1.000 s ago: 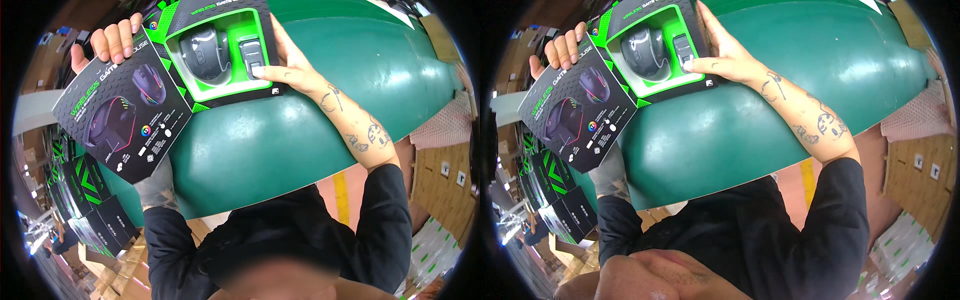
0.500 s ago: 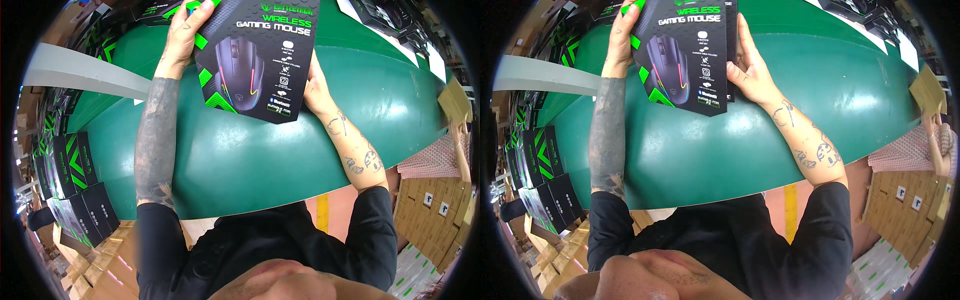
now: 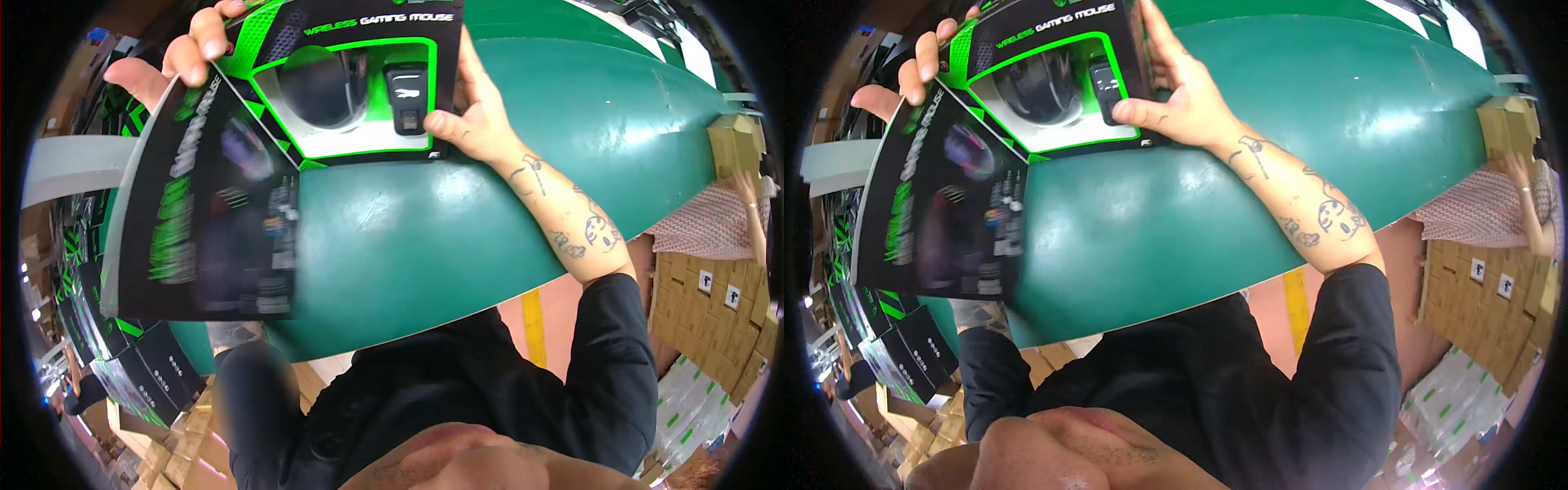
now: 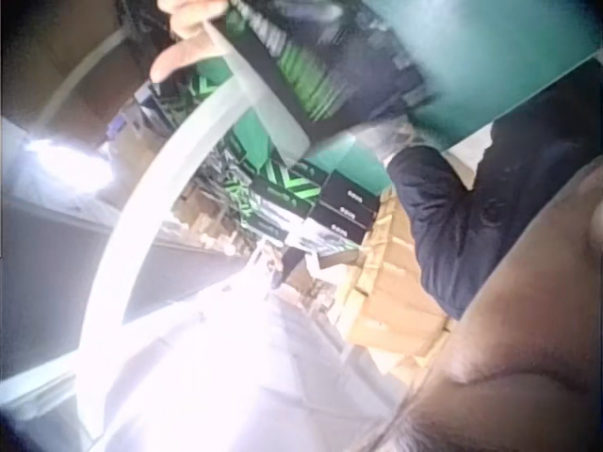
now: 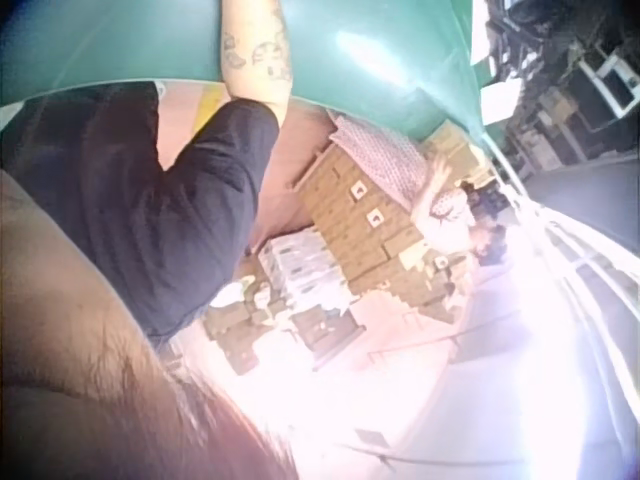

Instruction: The person handles boxes for a wireless gaming mouse on a green conveyor belt, picking up individual boxes, opening the front flap to look at the contents, and closing the flap before placing them back or moving to the next item.

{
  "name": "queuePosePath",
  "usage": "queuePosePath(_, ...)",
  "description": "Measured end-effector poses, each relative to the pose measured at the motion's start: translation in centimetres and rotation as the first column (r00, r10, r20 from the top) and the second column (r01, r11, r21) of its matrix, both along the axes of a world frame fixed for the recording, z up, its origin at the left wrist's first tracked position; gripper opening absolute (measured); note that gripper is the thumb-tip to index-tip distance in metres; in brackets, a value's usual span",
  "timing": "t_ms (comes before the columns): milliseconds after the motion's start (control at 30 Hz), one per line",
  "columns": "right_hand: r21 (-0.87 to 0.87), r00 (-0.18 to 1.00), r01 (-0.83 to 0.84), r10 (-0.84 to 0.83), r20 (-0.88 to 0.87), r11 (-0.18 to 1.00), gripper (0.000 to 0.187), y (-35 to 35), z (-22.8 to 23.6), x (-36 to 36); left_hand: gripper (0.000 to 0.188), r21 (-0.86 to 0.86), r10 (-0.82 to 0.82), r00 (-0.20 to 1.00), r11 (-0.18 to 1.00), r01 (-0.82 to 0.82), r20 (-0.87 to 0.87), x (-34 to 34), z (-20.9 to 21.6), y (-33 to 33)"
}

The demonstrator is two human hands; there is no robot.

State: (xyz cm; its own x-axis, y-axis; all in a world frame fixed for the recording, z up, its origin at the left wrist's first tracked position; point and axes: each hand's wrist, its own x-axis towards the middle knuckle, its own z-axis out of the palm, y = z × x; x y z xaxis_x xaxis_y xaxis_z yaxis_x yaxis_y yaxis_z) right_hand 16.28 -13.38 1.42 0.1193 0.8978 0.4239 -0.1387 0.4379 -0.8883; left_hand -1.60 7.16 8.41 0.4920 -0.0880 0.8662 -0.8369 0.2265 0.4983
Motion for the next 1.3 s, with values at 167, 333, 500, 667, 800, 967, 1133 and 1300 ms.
queuePosePath(167, -0.001, 0.998, 0.056, -0.056, 0.015, 0.998, 0.109, -0.4, -0.7, 0.9, 0.070, 0.075, 0.022, 0.993, 0.997, -0.013, -0.112, -0.5, 2.8, 0.3)
queuePosePath(333, 0.011, 0.960, 0.185, -0.183, 0.213, 0.983, 0.097, 0.4, -0.6, 0.5, 0.057, -0.034, 0.474, 0.854, 0.870, -0.492, -0.215, -1.1, 2.9, -2.3)
queuePosePath(500, -0.239, 0.995, 0.082, -0.092, -0.031, 0.968, 0.078, 0.5, 0.3, 0.6, 0.048, -0.035, 0.420, 0.194, 0.357, -0.933, -0.886, 0.2, -1.5, -6.2)
queuePosePath(667, -0.345, 0.960, -0.035, -0.064, -0.273, 0.938, 0.083, 0.7, 0.1, 1.4, 0.055, -0.008, 0.382, 0.145, 0.337, -0.941, -0.913, 0.0, -5.6, -2.8)
queuePosePath(800, -0.350, 0.950, -0.053, -0.060, -0.305, 0.935, 0.074, 0.7, 0.0, 2.4, 0.053, -0.173, 0.560, 0.190, 0.084, -0.981, -0.807, -0.7, -5.9, -0.8)
queuePosePath(967, -0.382, 0.973, -0.039, -0.053, -0.226, 0.923, 0.051, 0.8, -0.5, 2.4, 0.047, -0.470, 0.507, 0.408, 0.005, -0.882, -0.760, -0.5, -8.1, -1.3)
queuePosePath(1133, -0.405, 0.986, -0.034, -0.034, -0.161, 0.914, 0.032, 1.0, -0.5, 2.4, 0.025, 0.300, 0.696, 0.016, 0.330, -0.895, -0.718, 1.5, -8.8, -3.6)
queuePosePath(1300, -0.193, 0.727, 0.562, -0.369, 0.579, 0.804, 0.039, 3.0, 0.1, 6.8, 0.016, 0.538, 0.834, -0.052, 0.306, -0.785, -0.549, 3.1, -8.0, -6.0)
